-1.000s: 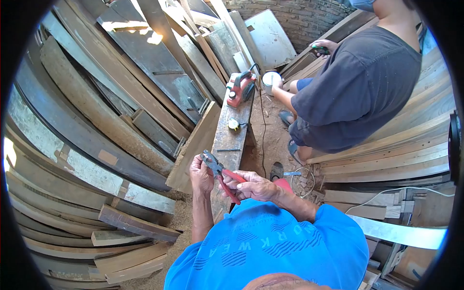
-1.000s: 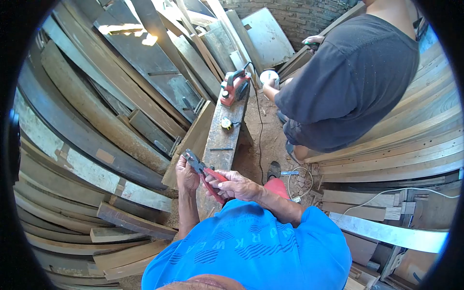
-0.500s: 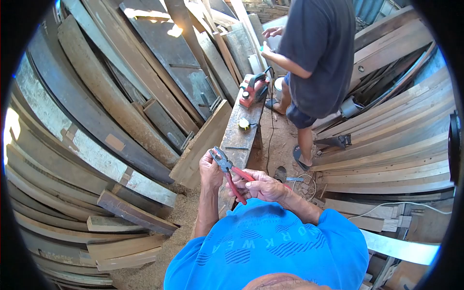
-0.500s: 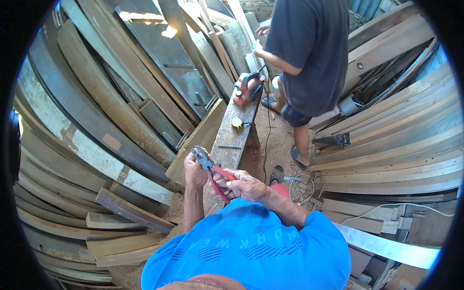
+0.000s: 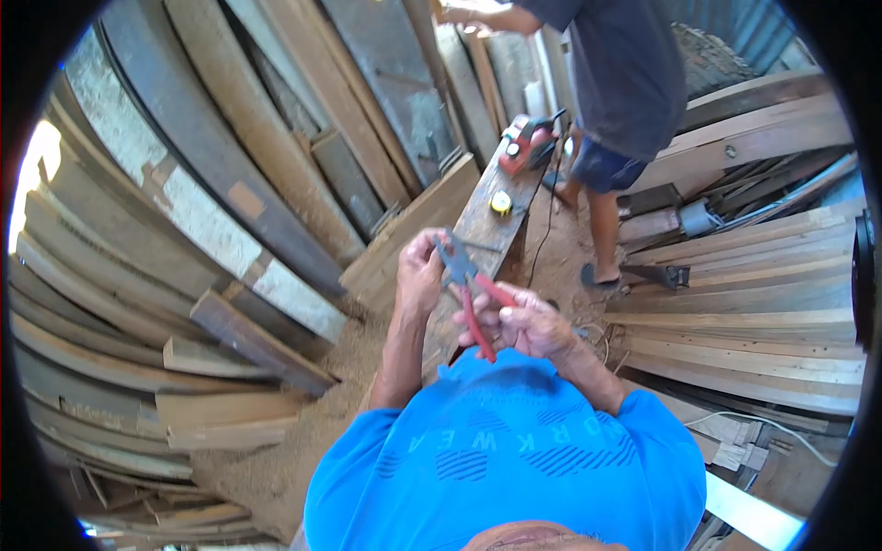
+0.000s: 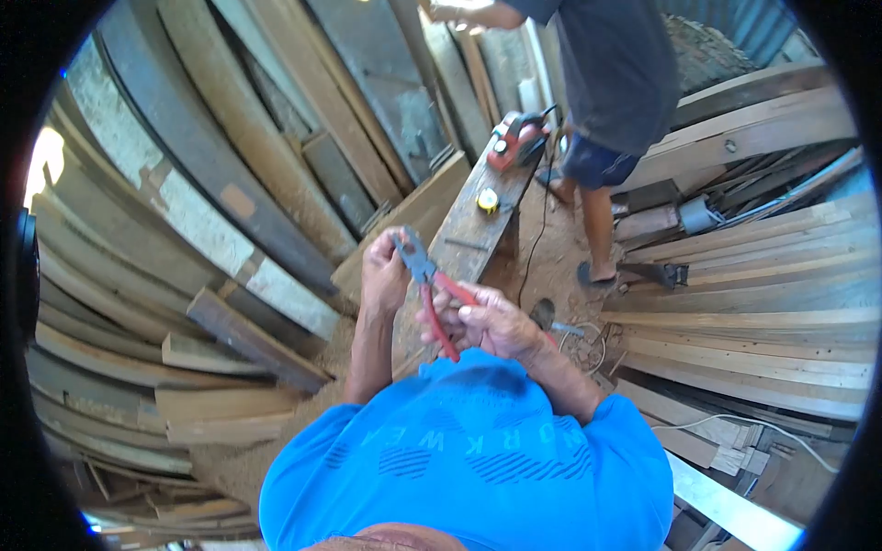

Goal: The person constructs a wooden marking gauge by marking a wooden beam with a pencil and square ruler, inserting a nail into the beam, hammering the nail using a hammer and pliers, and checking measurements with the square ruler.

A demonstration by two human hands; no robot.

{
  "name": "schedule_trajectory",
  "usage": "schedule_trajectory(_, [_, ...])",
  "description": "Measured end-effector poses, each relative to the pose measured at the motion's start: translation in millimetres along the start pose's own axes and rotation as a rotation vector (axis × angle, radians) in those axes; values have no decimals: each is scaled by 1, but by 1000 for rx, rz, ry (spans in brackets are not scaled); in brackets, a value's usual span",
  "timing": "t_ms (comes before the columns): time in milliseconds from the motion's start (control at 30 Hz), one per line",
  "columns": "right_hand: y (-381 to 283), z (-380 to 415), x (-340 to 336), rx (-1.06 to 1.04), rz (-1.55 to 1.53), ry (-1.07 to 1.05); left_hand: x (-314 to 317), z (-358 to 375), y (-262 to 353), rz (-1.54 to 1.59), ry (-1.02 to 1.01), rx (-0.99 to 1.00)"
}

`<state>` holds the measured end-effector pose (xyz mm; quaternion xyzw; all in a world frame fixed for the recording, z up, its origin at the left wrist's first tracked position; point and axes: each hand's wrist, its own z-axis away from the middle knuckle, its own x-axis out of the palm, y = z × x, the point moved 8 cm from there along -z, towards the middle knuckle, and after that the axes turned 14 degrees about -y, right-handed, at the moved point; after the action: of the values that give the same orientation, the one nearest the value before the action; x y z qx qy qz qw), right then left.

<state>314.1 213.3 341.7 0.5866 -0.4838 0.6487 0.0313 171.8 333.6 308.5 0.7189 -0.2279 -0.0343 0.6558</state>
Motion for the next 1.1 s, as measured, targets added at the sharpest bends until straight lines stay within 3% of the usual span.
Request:
schedule_trajectory(200, [4,-6,10,-10,-32,-21,1,11,12,179,-22,40])
schedule_trajectory(667, [8,-8,19,-15,-33,-46,-2,20,22,129,-122,52])
schedule_trajectory(967, [17,-2,12,-28,-204,-126,10,14,30,52,-293,2])
schedule_trajectory(1100, [20,0,4,-5,-160,-56,9,14,31,25,-303,15])
